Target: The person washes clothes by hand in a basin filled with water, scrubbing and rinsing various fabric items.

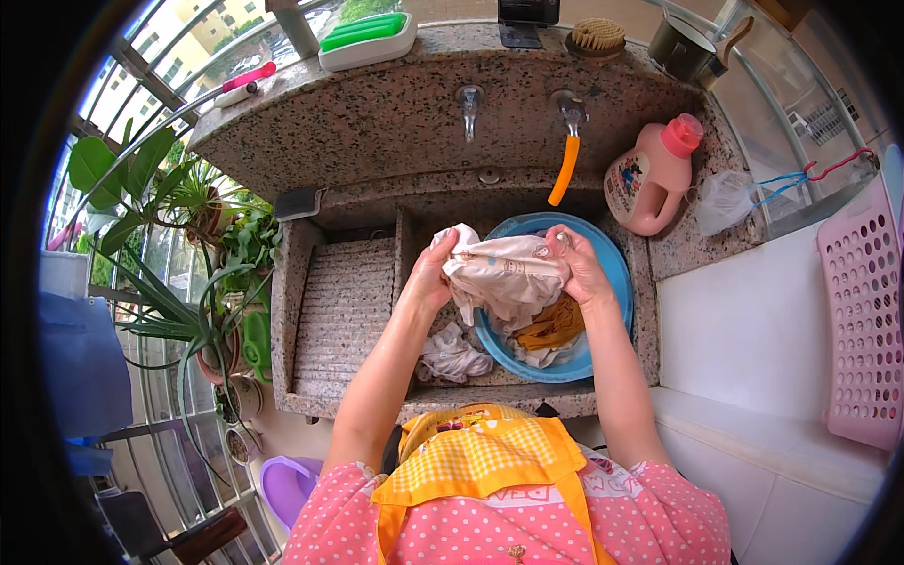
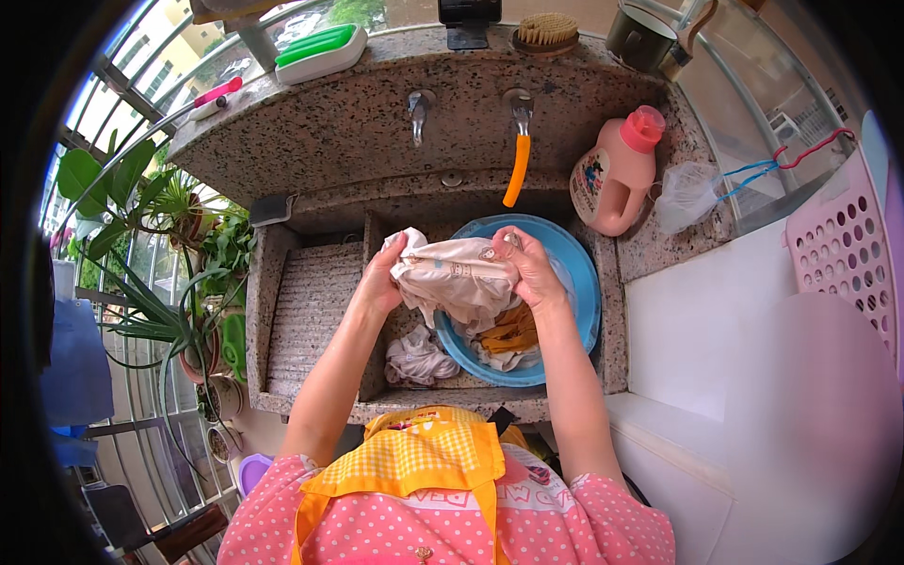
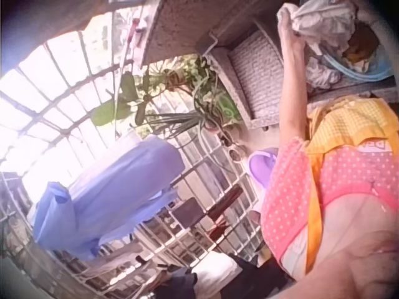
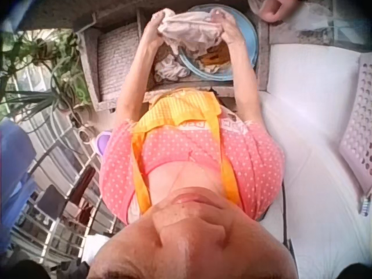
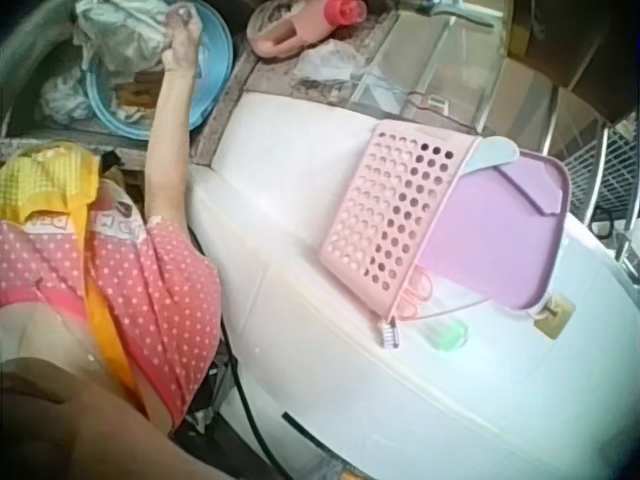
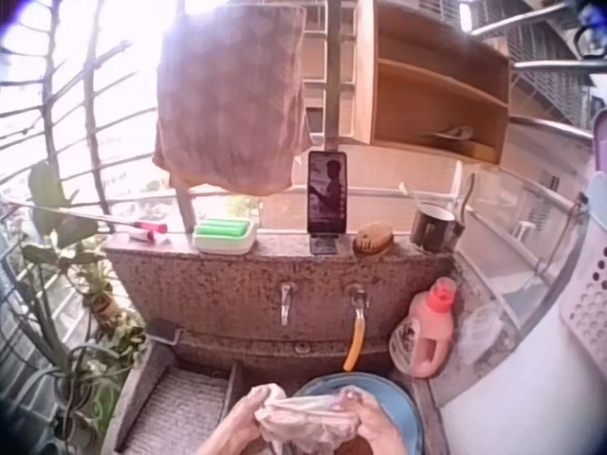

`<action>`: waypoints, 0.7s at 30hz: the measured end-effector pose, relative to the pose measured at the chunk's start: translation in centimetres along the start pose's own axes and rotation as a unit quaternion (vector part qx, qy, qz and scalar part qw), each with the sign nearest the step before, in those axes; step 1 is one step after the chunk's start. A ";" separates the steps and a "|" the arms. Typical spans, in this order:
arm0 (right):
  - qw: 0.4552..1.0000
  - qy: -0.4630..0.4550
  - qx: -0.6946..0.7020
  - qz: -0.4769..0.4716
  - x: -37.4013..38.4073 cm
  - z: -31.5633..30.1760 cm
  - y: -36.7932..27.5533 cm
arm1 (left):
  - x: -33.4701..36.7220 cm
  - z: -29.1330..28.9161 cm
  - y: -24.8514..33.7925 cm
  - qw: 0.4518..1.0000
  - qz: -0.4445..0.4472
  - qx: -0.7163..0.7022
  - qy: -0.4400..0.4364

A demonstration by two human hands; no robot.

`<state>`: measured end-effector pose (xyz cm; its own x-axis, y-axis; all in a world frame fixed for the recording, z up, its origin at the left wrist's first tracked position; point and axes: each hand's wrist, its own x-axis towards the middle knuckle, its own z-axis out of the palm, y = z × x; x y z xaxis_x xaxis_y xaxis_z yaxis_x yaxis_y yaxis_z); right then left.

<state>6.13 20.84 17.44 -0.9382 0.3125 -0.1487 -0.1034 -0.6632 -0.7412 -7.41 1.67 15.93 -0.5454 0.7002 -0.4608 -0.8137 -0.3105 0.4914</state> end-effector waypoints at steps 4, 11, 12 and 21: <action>0.999 -0.030 -0.003 -0.013 -1.1 0.5 -2.8 | -1.4 1.4 -0.3 1.000 0.014 -0.015 -0.016; 0.996 0.025 -0.013 -0.083 -2.8 0.8 -7.0 | -1.5 4.8 -0.4 0.991 -0.003 -0.007 -0.131; 0.994 0.039 -0.021 -0.103 -2.9 0.5 -7.6 | -1.4 6.7 -0.6 0.988 0.010 -0.042 -0.150; 0.926 0.295 -0.232 0.043 0.2 -14.4 4.2 | 9.1 -3.8 -11.3 0.909 0.001 0.412 0.056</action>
<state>10.26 27.93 4.88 -0.5780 0.6806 -0.4502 0.2437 -0.3825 -0.8912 -3.95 9.13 3.41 -0.6015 0.6165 -0.5080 -0.4103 0.3072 0.8587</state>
